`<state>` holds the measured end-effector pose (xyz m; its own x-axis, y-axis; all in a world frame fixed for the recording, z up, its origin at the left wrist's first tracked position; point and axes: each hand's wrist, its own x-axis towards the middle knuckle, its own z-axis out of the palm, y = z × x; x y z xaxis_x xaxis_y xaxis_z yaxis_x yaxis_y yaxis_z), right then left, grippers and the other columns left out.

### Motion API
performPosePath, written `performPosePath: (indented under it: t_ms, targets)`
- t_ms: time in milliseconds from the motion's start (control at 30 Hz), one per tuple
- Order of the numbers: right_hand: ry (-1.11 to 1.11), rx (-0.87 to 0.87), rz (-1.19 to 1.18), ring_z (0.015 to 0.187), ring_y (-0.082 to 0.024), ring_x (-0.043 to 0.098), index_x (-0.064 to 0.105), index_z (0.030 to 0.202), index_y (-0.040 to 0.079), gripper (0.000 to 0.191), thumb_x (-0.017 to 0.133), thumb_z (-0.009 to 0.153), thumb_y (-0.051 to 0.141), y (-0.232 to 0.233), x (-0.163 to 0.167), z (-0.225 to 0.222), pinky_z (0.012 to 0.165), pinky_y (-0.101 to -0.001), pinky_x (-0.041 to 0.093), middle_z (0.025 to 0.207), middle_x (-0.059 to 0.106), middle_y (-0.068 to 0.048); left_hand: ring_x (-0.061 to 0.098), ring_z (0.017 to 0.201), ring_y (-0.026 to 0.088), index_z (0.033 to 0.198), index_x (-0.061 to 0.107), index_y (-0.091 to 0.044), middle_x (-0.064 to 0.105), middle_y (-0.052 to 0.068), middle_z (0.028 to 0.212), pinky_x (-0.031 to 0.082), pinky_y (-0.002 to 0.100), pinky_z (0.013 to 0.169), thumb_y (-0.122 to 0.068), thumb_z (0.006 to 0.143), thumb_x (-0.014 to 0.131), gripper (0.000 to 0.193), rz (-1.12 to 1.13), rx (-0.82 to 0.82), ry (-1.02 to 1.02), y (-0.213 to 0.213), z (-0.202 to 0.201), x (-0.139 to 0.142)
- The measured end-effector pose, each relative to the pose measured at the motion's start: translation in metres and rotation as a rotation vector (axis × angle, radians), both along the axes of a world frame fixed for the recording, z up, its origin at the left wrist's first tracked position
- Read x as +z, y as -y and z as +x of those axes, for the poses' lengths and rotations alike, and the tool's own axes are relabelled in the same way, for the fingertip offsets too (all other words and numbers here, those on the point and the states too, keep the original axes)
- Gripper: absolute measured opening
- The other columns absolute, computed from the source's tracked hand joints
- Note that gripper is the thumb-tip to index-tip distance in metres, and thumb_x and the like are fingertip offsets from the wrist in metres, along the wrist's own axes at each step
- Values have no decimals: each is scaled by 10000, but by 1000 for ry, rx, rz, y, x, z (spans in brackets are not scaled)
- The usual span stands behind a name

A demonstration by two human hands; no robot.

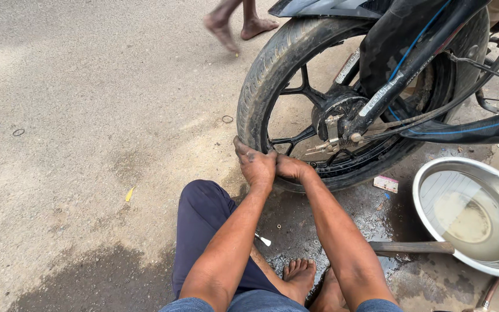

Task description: The person sits on the ground at a motorcycle's front wheel and pries the tire bead away from the rim by hand. They pull the inner tube out from inside the tire, handle and reposition the tube against the wheel, then work the tire bead back toward the rim and press the wheel assembly into place.

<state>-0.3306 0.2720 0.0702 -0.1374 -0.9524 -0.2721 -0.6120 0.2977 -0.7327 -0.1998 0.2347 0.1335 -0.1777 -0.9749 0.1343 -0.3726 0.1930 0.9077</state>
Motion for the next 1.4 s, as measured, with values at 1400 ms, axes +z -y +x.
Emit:
performPosePath:
  t_ms: [1400]
  targets:
    - [-461,-203,504,1213,-328,668,744,1241,121,717,777,741,634,-108,-39,-50,1092,-452,458,1259,726,-153,572,1260,313,1524,326,36,579,189,1388,443,380,1093,-375,762,886,1030,248,-513,-538,57,20,-56]
